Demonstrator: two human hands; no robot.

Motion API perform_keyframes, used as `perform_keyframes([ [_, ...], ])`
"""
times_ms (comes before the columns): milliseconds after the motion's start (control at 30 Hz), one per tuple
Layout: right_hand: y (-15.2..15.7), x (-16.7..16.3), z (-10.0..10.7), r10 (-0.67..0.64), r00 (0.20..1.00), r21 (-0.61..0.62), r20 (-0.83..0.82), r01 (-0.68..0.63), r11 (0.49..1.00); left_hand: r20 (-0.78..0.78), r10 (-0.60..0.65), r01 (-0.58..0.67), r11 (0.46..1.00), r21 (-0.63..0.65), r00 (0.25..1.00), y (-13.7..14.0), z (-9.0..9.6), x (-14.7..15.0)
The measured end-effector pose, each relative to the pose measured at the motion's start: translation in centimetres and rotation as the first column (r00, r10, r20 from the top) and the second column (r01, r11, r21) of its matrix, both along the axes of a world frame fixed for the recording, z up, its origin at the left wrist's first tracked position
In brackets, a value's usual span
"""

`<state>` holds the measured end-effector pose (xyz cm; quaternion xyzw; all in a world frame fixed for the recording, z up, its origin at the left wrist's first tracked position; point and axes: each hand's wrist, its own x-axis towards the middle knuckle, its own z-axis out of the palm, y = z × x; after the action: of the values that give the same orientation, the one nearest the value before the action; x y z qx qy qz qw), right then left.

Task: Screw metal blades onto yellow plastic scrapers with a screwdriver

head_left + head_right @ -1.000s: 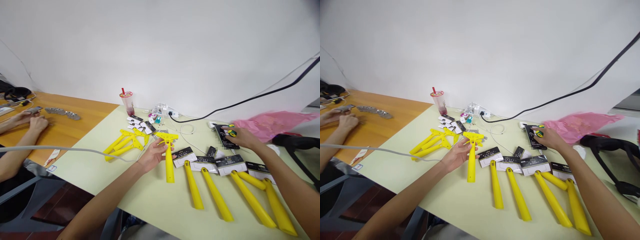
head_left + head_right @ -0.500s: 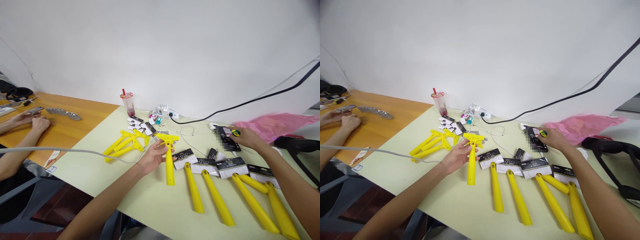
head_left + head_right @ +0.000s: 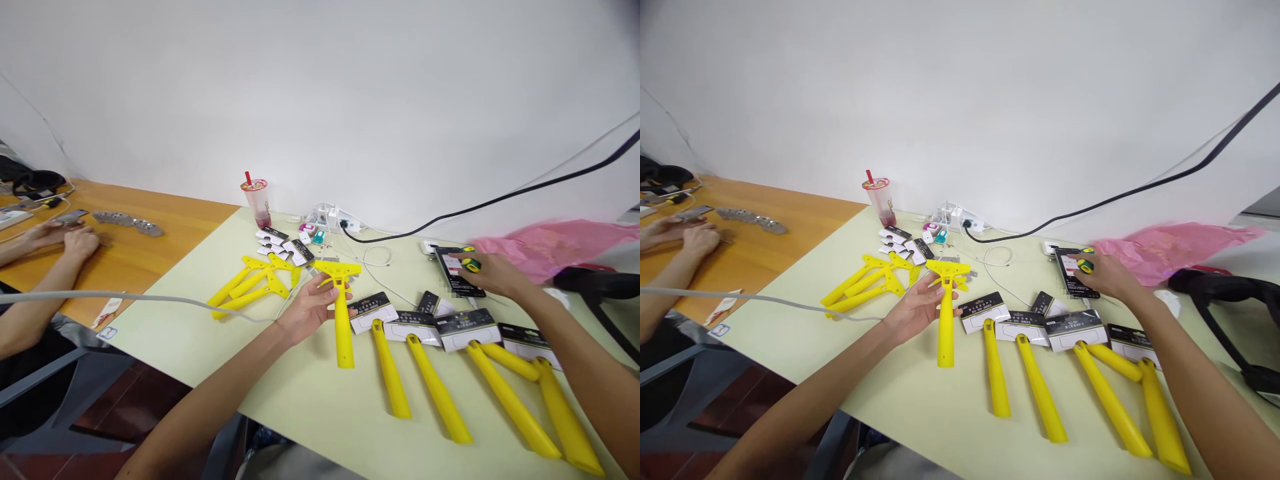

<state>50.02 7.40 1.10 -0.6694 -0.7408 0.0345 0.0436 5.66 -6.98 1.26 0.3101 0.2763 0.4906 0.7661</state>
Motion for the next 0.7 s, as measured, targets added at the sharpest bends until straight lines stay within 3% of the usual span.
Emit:
perform_keyframes([
  [233,-1.1,0.2,1.6,-0.031,0.996,0.111,-0.088,0.041,0.993,0.000,0.016,-0.016,1.000,0.017,1.000,0.0,-0.2,0.1],
  [367,-3.7,-2.4,3.1,0.040,0.983,0.175,-0.180,-0.008,0.985,0.005,0.017,-0.017,1.000,0.006,1.000,0.0,-0.5,0.3],
  [467,-6.1,-5.9,3.9,0.149,0.964,0.140,-0.222,-0.119,0.983,-0.006,0.009,-0.009,1.000,-0.030,1.000,0.0,-0.8,0.5],
  [567,-8.5,-9.7,4.2,0.318,0.913,0.167,-0.257,-0.282,0.945,-0.033,0.006,-0.009,0.997,-0.071,0.999,0.0,-1.4,0.8],
  [700,-11.3,-14.2,4.2,0.439,0.817,0.095,-0.375,-0.437,0.895,-0.081,-0.090,0.085,0.995,-0.057,0.993,-0.6,-2.3,1.8],
])
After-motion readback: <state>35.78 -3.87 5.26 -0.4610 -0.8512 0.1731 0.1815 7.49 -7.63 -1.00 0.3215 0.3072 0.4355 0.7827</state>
